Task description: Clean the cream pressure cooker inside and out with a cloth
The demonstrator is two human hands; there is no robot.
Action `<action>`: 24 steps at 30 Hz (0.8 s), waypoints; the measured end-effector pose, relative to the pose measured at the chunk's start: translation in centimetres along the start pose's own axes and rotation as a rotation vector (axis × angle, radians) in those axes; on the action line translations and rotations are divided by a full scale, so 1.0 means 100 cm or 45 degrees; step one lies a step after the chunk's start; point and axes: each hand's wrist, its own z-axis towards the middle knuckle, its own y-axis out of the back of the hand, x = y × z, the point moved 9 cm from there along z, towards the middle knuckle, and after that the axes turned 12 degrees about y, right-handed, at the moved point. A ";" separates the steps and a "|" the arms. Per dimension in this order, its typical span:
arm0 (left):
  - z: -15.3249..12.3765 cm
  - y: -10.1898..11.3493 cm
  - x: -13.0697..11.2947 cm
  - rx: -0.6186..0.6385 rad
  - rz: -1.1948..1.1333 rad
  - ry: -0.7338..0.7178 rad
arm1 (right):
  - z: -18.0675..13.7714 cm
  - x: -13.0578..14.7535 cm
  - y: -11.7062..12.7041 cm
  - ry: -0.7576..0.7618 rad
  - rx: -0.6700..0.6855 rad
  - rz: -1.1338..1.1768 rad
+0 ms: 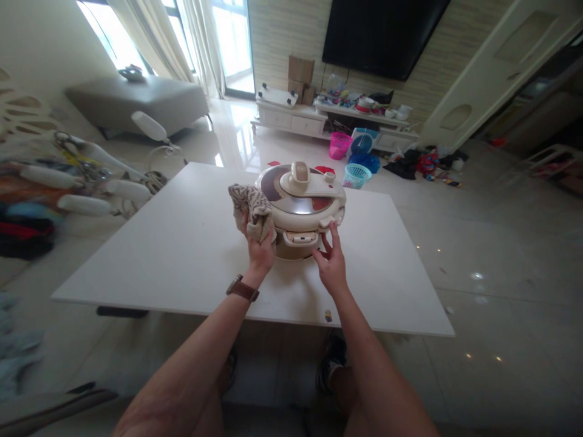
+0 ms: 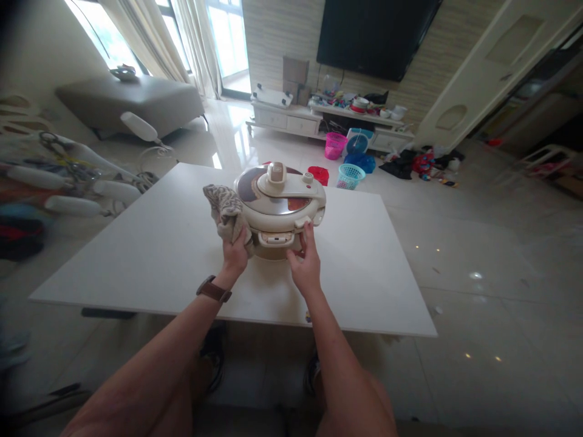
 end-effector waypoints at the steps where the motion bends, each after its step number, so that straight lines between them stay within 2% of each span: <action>1: -0.001 0.001 -0.003 -0.017 0.028 -0.051 | 0.000 0.001 0.000 0.000 -0.001 -0.002; 3: -0.004 0.002 -0.007 -0.038 0.071 -0.125 | 0.000 0.001 0.000 -0.004 -0.008 0.007; 24: -0.005 0.001 -0.008 -0.051 0.154 -0.220 | 0.000 0.003 -0.001 -0.002 -0.041 0.027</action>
